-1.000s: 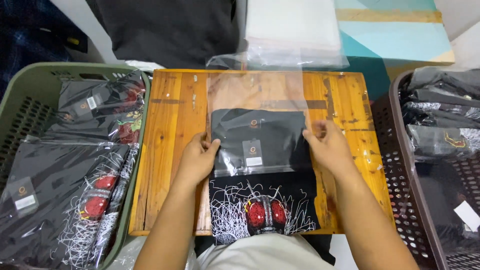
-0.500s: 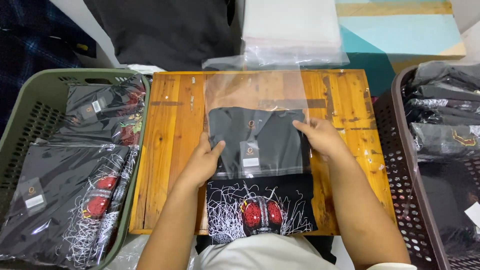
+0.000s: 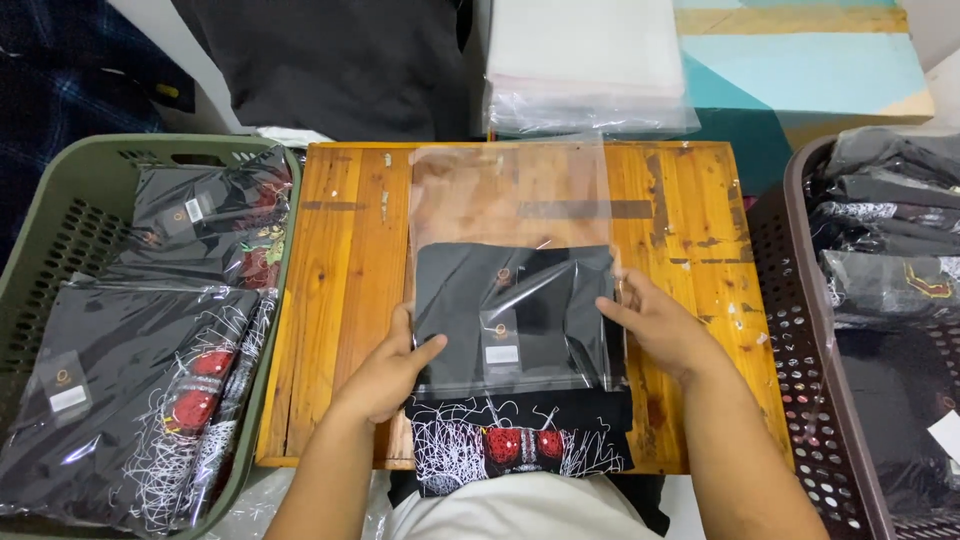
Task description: A worker is packaging folded black t-shirts into clear plastic bags and sealing them at a wooden workstation.
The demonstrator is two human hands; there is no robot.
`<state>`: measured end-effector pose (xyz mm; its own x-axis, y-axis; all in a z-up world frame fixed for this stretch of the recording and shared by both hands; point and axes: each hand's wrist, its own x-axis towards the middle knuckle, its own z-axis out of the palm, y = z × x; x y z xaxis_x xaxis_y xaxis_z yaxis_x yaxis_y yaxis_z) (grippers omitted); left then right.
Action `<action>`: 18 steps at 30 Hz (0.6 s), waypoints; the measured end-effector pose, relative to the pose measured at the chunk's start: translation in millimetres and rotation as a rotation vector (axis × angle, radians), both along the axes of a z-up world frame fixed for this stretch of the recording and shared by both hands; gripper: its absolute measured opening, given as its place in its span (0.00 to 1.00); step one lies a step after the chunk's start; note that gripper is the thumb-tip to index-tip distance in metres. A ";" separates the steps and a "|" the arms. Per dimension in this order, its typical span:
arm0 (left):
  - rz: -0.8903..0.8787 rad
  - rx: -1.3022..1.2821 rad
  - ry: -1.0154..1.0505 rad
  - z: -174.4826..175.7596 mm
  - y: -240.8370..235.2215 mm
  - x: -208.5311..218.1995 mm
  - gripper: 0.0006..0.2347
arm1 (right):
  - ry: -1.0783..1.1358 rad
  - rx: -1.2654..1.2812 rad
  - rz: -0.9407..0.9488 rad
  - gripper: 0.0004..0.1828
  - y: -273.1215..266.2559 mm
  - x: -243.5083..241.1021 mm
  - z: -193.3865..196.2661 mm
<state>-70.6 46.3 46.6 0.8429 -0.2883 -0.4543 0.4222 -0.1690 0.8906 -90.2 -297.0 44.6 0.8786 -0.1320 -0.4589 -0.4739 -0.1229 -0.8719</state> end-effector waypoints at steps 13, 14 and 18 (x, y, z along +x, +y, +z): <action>0.084 0.019 0.017 -20.3 -29.7 36.0 0.26 | -0.042 -0.044 -0.058 0.49 10.3 22.4 8.2; 0.082 -0.006 0.035 -16.5 -28.9 34.2 0.28 | -0.028 -0.035 -0.066 0.48 10.5 20.7 15.7; 0.072 -0.088 -0.017 -28.4 -12.5 22.9 0.36 | -0.029 0.028 -0.007 0.48 -9.2 22.3 -6.1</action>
